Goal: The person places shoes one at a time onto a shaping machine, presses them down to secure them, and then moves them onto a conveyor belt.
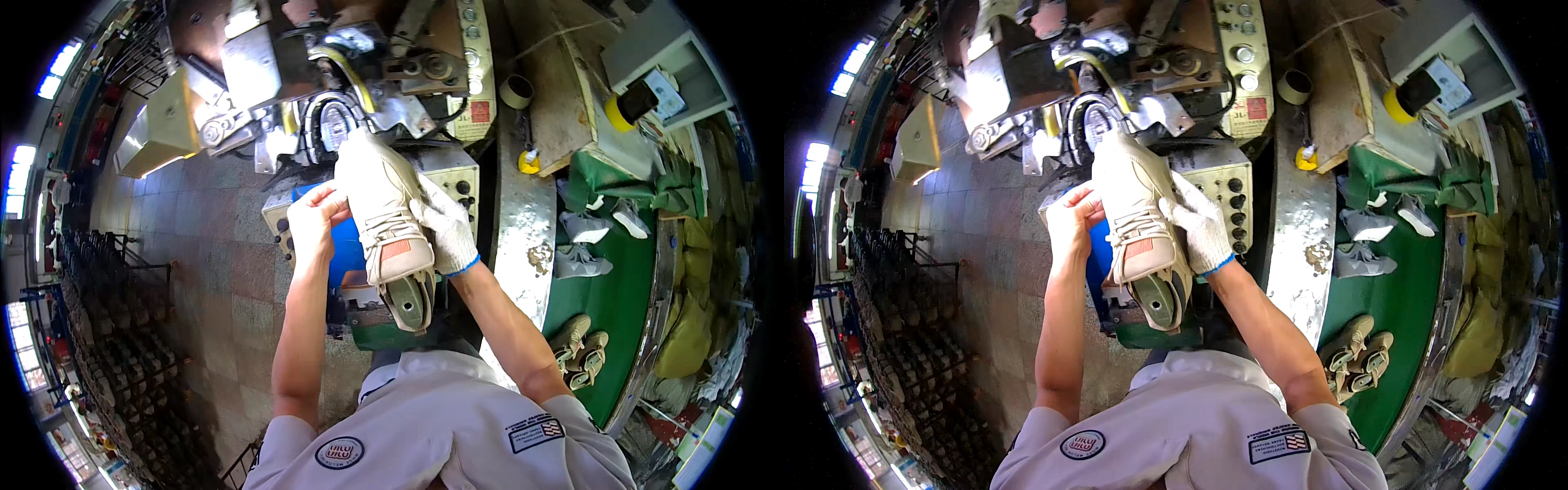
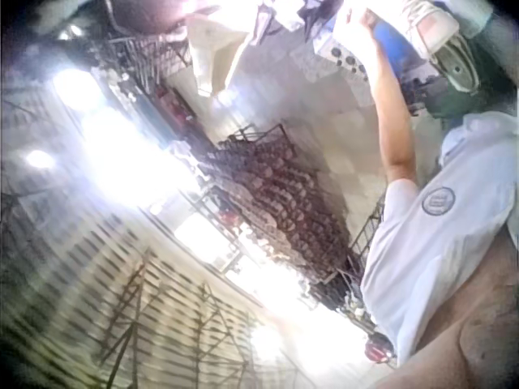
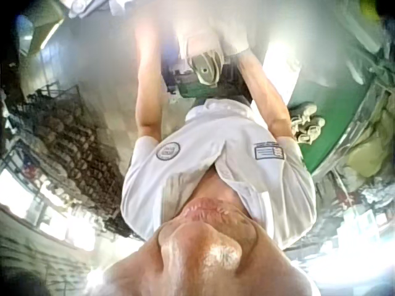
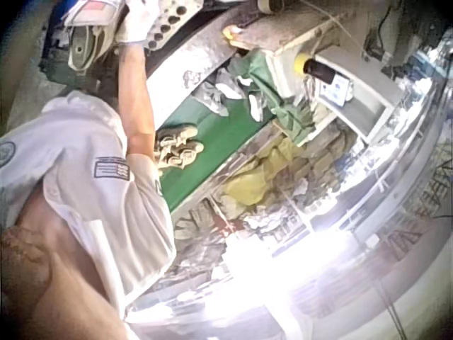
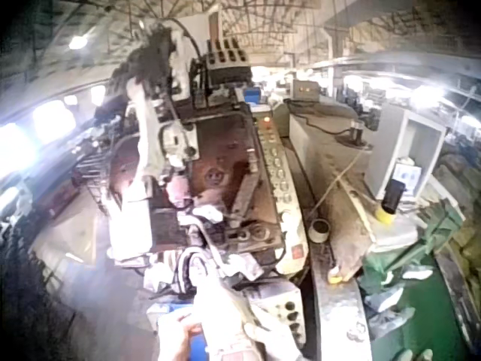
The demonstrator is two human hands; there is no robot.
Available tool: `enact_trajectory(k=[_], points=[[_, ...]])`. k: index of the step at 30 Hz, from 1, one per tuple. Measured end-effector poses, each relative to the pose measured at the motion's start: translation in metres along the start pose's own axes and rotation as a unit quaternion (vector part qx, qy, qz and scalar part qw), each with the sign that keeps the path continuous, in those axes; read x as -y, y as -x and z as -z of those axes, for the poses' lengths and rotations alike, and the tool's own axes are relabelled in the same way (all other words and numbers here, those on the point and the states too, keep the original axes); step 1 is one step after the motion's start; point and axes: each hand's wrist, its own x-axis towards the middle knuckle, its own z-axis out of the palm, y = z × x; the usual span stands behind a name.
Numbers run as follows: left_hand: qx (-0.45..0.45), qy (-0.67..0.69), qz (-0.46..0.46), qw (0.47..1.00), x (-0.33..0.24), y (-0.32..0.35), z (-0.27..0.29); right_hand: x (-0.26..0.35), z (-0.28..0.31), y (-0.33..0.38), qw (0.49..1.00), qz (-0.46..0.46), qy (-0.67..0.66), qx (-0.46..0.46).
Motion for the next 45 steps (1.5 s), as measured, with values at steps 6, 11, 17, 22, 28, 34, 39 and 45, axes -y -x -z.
enact_trajectory(k=[6, 11, 17, 22, 28, 34, 39, 45], points=[[-0.034, 0.086, -0.079, 0.993, -0.027, -0.021, 0.021, -0.007, -0.041, -0.046, 0.999, 0.022, -0.035, 0.011], [0.015, 0.138, -0.117, 0.983, -0.033, -0.048, 0.028, -0.023, -0.059, -0.074, 0.995, 0.045, -0.091, 0.009], [-0.03, 0.12, -0.067, 0.99, 0.005, -0.052, 0.036, -0.062, -0.066, -0.091, 0.988, 0.06, -0.135, -0.041], [0.035, 0.212, 0.125, 0.969, 0.021, -0.028, 0.028, -0.062, -0.059, -0.09, 0.99, 0.063, -0.106, -0.07], [0.091, 0.118, 0.013, 0.989, 0.03, -0.024, 0.027, -0.074, -0.055, -0.095, 0.989, 0.074, -0.041, -0.125], [0.074, 0.158, -0.002, 0.985, 0.053, -0.031, 0.022, -0.071, -0.048, -0.1, 0.985, 0.071, -0.051, -0.151], [0.072, 0.123, -0.002, 0.99, 0.061, -0.044, 0.035, -0.078, -0.054, -0.089, 0.983, 0.019, -0.024, -0.181], [0.029, 0.055, -0.052, 0.997, 0.063, -0.044, 0.028, -0.079, -0.052, -0.093, 0.981, 0.027, -0.026, -0.188]])
